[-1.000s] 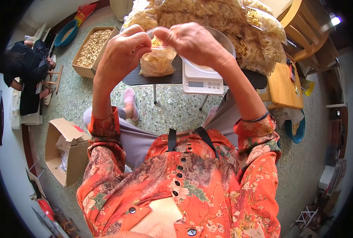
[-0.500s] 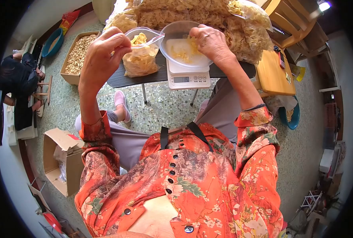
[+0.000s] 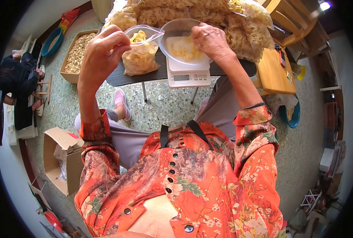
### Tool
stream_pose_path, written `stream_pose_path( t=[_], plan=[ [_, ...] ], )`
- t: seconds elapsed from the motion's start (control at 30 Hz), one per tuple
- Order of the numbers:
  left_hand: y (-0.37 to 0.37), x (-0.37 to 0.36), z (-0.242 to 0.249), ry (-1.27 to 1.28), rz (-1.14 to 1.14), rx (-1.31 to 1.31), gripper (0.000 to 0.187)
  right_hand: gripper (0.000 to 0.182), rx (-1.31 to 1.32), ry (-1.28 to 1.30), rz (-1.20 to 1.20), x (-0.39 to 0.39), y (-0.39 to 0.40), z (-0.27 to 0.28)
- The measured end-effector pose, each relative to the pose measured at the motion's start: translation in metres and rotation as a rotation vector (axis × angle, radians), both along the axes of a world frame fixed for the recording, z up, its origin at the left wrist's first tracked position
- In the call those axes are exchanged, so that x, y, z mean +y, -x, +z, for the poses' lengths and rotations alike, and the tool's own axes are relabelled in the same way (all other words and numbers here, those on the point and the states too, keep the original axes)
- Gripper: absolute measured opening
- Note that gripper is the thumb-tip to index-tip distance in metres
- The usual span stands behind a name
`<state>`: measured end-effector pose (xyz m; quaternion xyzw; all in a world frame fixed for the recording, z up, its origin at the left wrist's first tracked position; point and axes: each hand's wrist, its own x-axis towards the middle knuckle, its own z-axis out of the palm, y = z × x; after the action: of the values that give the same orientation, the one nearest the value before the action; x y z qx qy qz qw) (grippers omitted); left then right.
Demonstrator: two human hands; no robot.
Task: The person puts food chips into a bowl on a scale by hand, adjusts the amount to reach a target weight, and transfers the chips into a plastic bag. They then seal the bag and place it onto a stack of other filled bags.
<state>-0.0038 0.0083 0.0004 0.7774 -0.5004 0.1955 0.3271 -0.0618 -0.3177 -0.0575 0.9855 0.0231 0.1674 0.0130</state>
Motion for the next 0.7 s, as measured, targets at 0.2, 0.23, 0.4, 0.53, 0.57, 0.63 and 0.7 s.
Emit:
stream_pose_path(
  t=[0.2, 0.23, 0.4, 0.53, 0.57, 0.63, 0.7],
  plan=[
    [0.000, -0.002, -0.001, -0.016, 0.018, 0.008, 0.010, 0.010, -0.084, -0.311, 0.025, -0.006, 0.010, 0.020],
    [0.000, -0.002, -0.001, -0.026, 0.021, 0.008, 0.010, 0.014, -0.104, -0.439, 0.047, -0.008, 0.010, 0.025],
    [0.001, -0.006, -0.003, -0.018, 0.043, -0.060, 0.012, 0.013, -0.202, -1.027, 0.166, 0.026, 0.014, 0.061],
    [0.001, -0.006, -0.003, 0.006, 0.024, -0.030, 0.012, 0.019, -0.238, -1.151, 0.330, 0.077, 0.005, 0.069],
    [0.002, -0.005, -0.001, 0.007, 0.028, -0.032, 0.012, 0.019, -0.238, -1.151, 0.334, 0.087, 0.002, 0.069],
    [0.003, -0.004, 0.002, -0.002, 0.032, -0.039, 0.013, 0.019, -0.169, -1.092, 0.413, 0.101, -0.002, 0.069],
    [0.002, -0.003, 0.003, 0.003, 0.031, -0.052, 0.012, 0.020, -0.148, -1.097, 0.425, 0.099, -0.006, 0.062]
  ],
)
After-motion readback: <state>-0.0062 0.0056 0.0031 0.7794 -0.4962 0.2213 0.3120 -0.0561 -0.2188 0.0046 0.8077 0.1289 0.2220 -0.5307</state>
